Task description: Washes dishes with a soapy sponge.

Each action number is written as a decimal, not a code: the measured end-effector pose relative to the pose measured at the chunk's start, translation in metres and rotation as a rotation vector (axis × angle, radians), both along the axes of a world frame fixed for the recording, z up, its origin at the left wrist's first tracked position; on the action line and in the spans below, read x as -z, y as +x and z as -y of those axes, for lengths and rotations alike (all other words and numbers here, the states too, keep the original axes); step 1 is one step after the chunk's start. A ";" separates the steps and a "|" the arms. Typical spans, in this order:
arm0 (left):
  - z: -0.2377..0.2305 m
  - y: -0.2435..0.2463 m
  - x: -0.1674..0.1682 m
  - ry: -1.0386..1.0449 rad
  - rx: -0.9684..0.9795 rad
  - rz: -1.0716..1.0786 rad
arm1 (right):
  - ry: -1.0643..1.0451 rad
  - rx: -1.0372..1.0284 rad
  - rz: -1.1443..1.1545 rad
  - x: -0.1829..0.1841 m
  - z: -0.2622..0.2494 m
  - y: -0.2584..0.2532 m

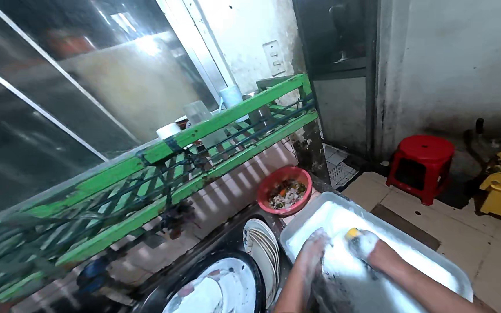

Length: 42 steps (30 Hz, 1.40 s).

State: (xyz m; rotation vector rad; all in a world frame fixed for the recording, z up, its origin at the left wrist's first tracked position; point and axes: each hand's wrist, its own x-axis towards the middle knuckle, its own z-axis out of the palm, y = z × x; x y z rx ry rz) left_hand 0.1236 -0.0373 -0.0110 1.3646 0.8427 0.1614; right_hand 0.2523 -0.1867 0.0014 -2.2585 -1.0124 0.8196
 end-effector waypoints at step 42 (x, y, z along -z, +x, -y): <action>-0.002 -0.106 -0.132 0.210 -0.516 0.677 | 0.870 0.139 -0.009 -0.018 -0.014 -0.037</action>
